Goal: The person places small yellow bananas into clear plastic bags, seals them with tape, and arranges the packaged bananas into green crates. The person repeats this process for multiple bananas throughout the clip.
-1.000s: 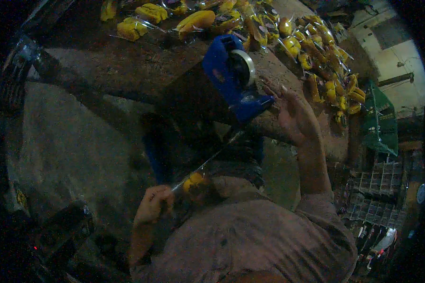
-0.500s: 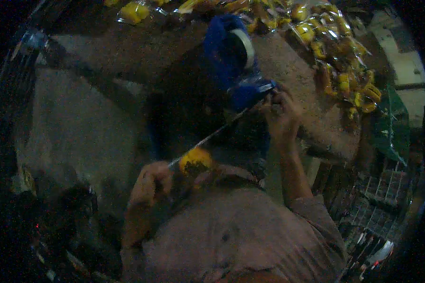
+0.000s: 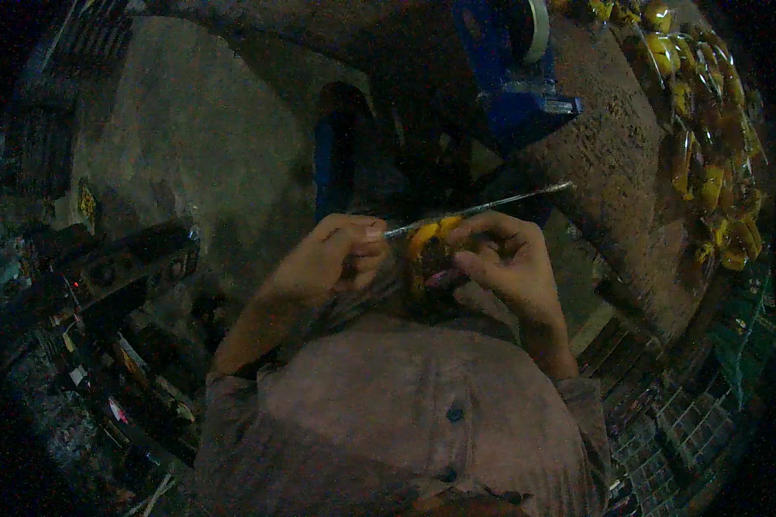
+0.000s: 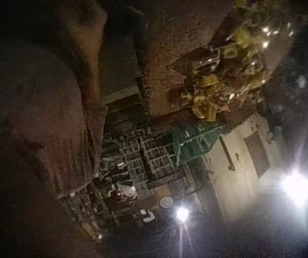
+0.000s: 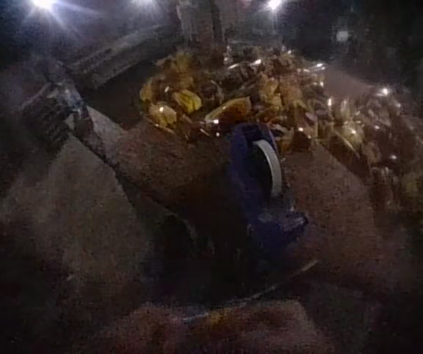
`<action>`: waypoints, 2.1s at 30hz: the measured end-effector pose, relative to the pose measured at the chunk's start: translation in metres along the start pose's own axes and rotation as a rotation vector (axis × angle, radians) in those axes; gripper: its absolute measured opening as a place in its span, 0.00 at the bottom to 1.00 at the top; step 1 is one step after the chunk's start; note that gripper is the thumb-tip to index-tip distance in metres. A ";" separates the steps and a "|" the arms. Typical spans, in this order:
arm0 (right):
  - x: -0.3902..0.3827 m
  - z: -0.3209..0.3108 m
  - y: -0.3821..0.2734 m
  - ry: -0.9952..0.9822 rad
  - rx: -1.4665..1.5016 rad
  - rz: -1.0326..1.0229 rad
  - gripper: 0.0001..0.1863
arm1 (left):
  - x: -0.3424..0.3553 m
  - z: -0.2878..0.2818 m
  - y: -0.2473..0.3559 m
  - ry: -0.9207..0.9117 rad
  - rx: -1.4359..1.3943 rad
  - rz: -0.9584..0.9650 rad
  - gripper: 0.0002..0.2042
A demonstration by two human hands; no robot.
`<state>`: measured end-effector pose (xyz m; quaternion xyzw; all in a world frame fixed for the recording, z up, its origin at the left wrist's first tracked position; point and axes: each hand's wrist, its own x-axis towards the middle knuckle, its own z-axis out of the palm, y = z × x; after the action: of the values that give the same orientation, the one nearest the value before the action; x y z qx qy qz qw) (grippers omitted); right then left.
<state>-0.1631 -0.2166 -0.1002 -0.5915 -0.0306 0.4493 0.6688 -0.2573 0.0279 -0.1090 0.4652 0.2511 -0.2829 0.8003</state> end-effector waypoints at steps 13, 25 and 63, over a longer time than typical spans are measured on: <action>0.015 0.013 0.005 0.025 -0.040 -0.020 0.33 | 0.000 -0.027 0.006 -0.180 0.049 -0.063 0.14; 0.028 0.044 -0.001 -0.068 -1.204 -0.115 0.44 | -0.003 -0.061 0.013 -0.103 -0.030 -0.057 0.15; 0.043 -0.050 -0.048 0.859 -1.205 -0.903 0.05 | 0.028 -0.057 0.023 -0.263 0.019 0.014 0.13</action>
<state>-0.0825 -0.2224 -0.0967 -0.8948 -0.2400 -0.2144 0.3095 -0.2292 0.0822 -0.1387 0.4335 0.1382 -0.3382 0.8238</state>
